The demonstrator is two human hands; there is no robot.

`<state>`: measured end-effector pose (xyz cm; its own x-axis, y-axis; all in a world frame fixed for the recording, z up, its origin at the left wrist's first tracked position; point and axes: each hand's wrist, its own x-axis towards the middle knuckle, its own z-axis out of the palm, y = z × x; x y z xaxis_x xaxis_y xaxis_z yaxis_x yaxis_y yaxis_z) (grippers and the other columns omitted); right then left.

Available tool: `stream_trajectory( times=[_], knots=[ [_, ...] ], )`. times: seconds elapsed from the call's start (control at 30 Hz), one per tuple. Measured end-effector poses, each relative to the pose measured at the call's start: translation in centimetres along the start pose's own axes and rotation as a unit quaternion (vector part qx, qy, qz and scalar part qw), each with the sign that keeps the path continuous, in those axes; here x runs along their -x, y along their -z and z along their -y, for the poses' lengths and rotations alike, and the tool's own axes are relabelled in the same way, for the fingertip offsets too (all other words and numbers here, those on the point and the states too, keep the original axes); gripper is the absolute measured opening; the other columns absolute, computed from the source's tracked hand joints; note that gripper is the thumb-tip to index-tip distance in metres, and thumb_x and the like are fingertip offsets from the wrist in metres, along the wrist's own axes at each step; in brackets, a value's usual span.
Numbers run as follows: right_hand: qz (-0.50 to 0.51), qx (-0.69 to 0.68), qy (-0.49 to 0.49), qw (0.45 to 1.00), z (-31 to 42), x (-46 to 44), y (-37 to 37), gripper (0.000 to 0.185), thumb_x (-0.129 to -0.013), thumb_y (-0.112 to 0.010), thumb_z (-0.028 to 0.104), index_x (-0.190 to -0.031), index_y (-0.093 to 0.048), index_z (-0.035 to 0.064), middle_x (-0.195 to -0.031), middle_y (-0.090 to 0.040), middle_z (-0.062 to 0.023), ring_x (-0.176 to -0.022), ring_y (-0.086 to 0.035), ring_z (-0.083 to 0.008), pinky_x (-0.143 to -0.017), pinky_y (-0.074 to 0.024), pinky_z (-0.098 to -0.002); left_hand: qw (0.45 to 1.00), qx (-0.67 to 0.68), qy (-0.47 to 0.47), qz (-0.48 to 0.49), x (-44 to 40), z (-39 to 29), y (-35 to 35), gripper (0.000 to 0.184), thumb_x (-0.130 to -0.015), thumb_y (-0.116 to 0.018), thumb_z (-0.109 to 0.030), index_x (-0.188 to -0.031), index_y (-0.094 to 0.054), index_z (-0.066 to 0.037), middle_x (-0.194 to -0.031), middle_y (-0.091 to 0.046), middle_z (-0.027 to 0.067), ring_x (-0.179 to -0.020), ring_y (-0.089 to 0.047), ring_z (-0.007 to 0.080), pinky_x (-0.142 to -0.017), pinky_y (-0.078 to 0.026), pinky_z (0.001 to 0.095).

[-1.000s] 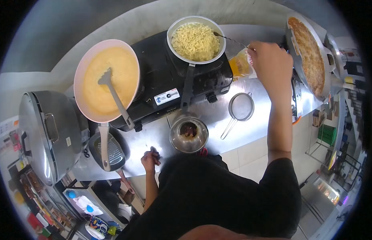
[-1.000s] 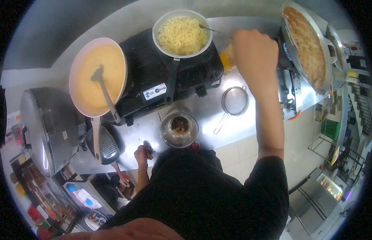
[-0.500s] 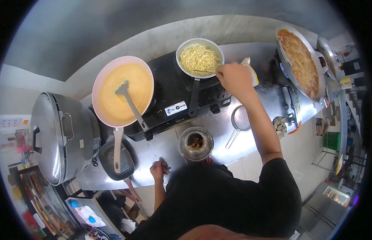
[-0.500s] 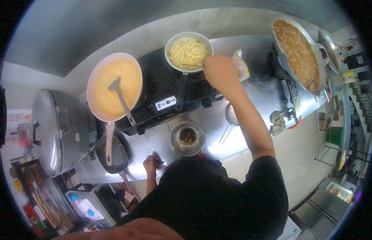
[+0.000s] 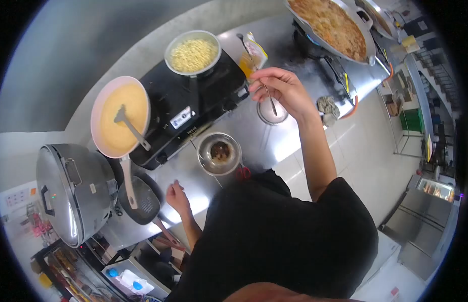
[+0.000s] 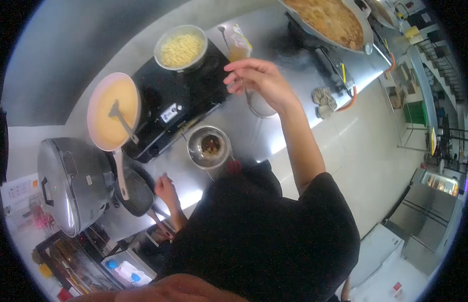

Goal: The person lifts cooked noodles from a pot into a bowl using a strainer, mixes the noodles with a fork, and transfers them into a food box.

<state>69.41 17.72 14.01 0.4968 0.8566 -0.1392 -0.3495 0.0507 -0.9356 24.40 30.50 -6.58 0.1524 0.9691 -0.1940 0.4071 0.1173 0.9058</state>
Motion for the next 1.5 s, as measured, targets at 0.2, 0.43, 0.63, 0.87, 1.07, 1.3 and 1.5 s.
stream_trajectory(
  times=[0.2,0.43,0.63,0.87,1.07,1.3,1.5],
  knots=[
    [0.111,-0.020,0.060,0.992,1.9,6.8,4.1,0.033,-0.095,-0.068,0.010,-0.124,-0.068,-0.0053,-0.114,-0.076,-0.0212,-0.103,-0.075,-0.0278,-0.079,-0.0556,-0.0351,0.940,0.159,0.100,0.286,6.0,-16.7,-8.3,0.025,-0.104,-0.061,-0.026,-0.087,-0.063,-0.008,-0.069,-0.051,-0.0046,-0.054,-0.041,0.0043,-0.048,-0.030,0.0241],
    [-0.041,0.414,0.116,0.902,3.4,11.4,9.2,0.016,-0.095,-0.074,0.015,-0.102,-0.078,0.0011,-0.088,-0.075,-0.0109,-0.072,-0.065,-0.0181,-0.069,-0.0506,-0.0306,0.765,0.407,0.436,0.243,1.8,-14.3,-29.4,0.041,-0.099,-0.060,-0.048,-0.106,-0.059,-0.008,-0.075,-0.054,0.0040,-0.073,-0.056,0.0178,-0.062,-0.044,0.0309],
    [-0.134,0.480,0.206,0.842,-1.3,13.9,17.8,0.021,-0.101,-0.067,0.019,-0.097,-0.072,-0.0009,-0.086,-0.072,-0.0151,-0.079,-0.068,-0.0277,-0.076,-0.0523,-0.0350,0.909,0.246,0.336,-0.002,-2.2,-10.8,-38.2,0.045,-0.101,-0.056,-0.049,-0.114,-0.058,-0.006,-0.085,-0.063,0.0103,-0.068,-0.063,0.0274,-0.061,-0.051,0.0424],
    [-0.205,0.384,0.086,0.896,-3.3,16.6,23.6,0.030,-0.105,-0.062,0.025,-0.098,-0.070,-0.0028,-0.089,-0.076,-0.0124,-0.085,-0.074,-0.0205,-0.078,-0.0538,-0.0323,0.955,-0.218,-0.148,-0.139,-0.8,-7.1,-38.5,0.035,-0.101,-0.055,-0.030,-0.120,-0.053,0.000,-0.098,-0.068,0.0273,-0.086,-0.070,0.0463,-0.074,-0.055,0.0572],
    [-0.218,0.390,0.089,0.890,-2.8,16.5,25.6,0.027,-0.105,-0.061,0.026,-0.102,-0.073,0.0011,-0.072,-0.065,-0.0057,-0.065,-0.062,-0.0135,-0.064,-0.0466,-0.0299,0.931,-0.328,-0.154,-0.050,2.1,-11.3,-34.8,0.038,-0.099,-0.060,-0.027,-0.126,-0.050,-0.002,-0.115,-0.063,0.0276,-0.098,-0.067,0.0490,-0.081,-0.056,0.0564],
    [-0.209,0.380,0.072,0.898,-3.0,15.9,25.0,0.026,-0.106,-0.059,0.023,-0.106,-0.073,0.0012,-0.068,-0.054,0.0015,-0.060,-0.052,-0.0064,-0.055,-0.0428,-0.0250,0.886,-0.408,-0.175,0.135,12.6,-8.8,-37.0,0.069,-0.083,-0.077,-0.042,-0.126,-0.047,0.003,-0.122,-0.058,0.0251,-0.113,-0.062,0.0418,-0.093,-0.054,0.0515],
    [-0.142,0.354,0.118,0.917,-4.4,15.5,25.0,0.024,-0.104,-0.061,0.020,-0.101,-0.076,0.0013,-0.088,-0.061,-0.0047,-0.067,-0.053,-0.0118,-0.058,-0.0366,-0.0272,0.825,-0.442,-0.269,0.229,12.4,-5.8,-38.4,0.053,-0.085,-0.075,-0.034,-0.119,-0.054,0.001,-0.118,-0.062,0.0203,-0.107,-0.067,0.0393,-0.085,-0.057,0.0515]
  ],
)
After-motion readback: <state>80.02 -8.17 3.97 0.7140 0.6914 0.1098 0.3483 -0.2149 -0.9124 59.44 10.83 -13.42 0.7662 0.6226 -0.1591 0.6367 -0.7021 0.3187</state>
